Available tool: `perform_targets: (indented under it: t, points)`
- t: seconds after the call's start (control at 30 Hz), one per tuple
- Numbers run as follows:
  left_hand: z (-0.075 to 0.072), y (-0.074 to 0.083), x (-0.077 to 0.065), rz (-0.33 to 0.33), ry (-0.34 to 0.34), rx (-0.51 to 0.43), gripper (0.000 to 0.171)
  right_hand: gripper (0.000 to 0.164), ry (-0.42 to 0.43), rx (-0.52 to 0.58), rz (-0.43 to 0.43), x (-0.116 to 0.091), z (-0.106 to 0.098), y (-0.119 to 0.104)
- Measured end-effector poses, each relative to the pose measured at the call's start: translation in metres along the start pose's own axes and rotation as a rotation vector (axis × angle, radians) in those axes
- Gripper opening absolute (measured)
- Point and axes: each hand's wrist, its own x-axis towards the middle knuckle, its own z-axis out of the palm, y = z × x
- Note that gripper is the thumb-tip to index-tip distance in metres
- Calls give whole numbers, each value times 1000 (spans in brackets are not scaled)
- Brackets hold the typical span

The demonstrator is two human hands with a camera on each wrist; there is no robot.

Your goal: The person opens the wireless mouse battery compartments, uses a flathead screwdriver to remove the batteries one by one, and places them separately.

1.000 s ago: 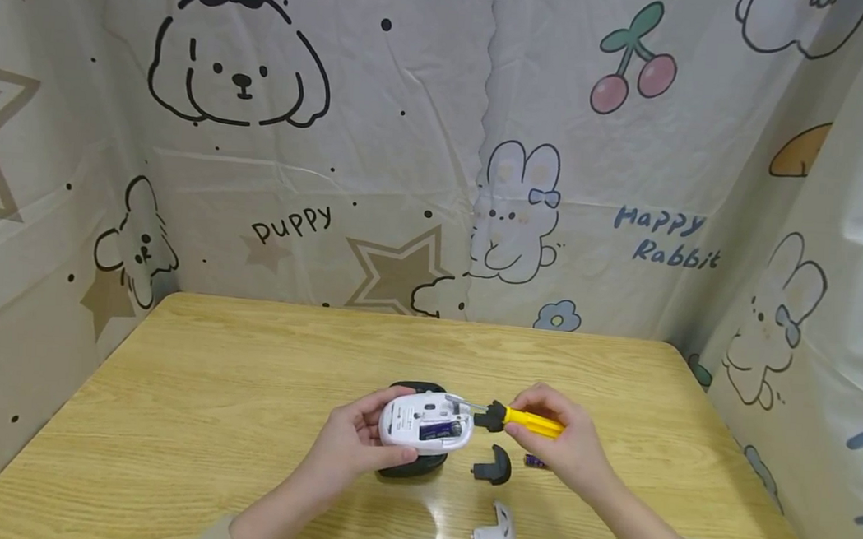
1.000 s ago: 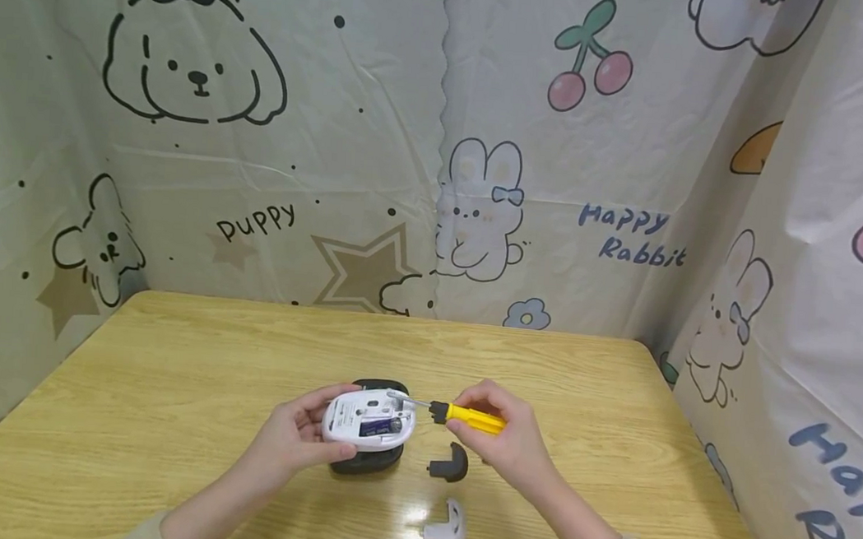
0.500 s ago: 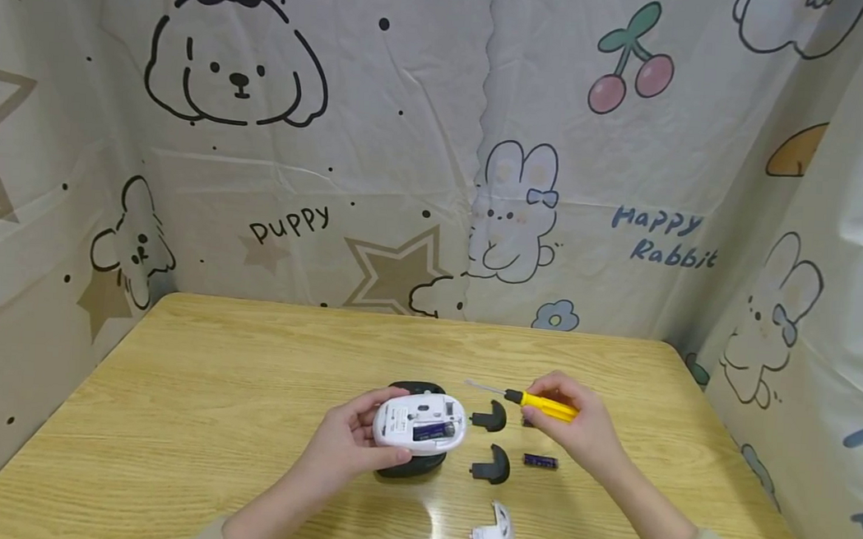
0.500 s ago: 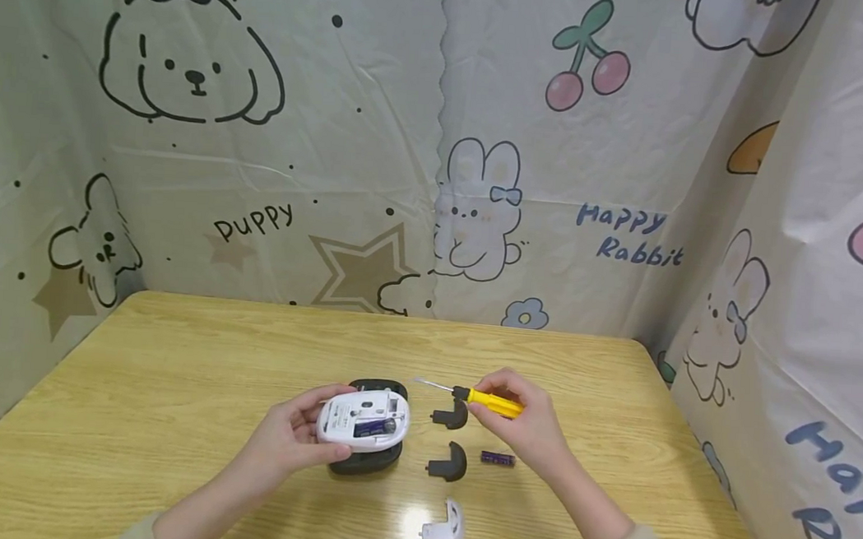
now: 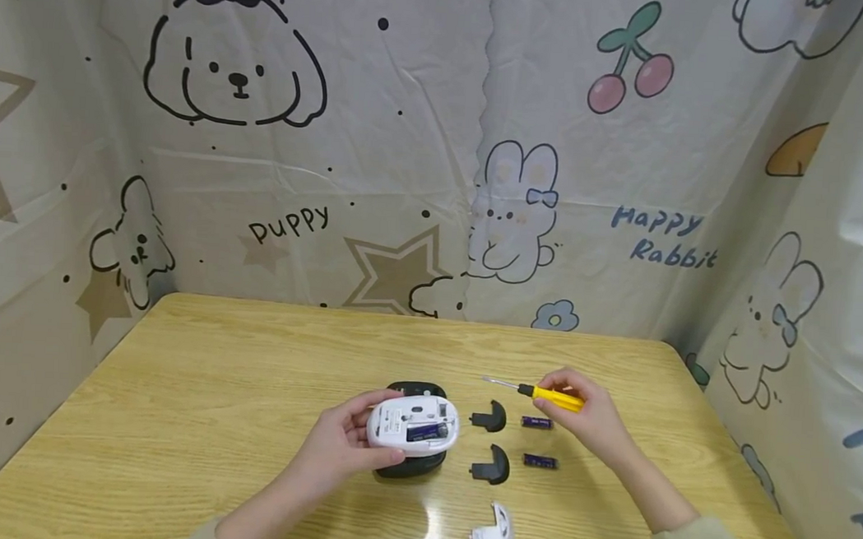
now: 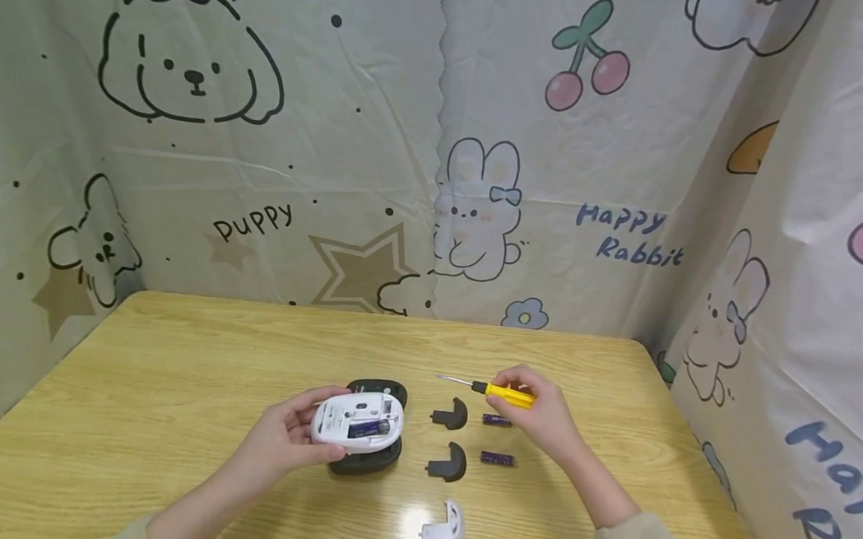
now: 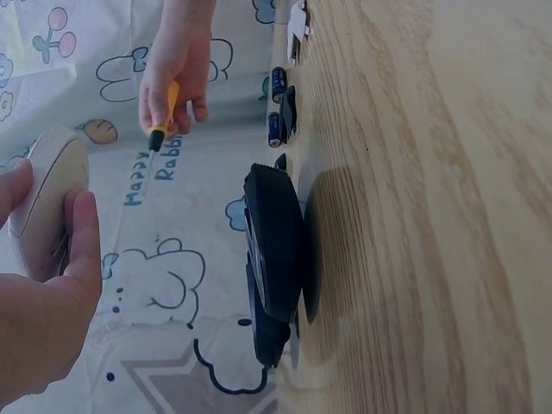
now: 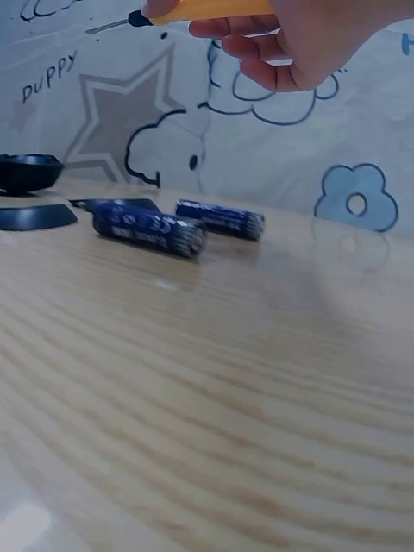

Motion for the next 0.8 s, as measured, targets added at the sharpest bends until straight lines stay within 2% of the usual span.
perform_targets:
  t: [0.37,0.6,0.8]
  points:
    - [-1,-3,-1,-11,-4,3,71,21,-20,-69,116,9,-7,36]
    - [-2,-3,-2,-21,-3,16,73,19,-61,-201,133,17,-10,62]
    - [-2,-4,-2,-24,-1,26,72,16,-79,-264,151,25,-13,73]
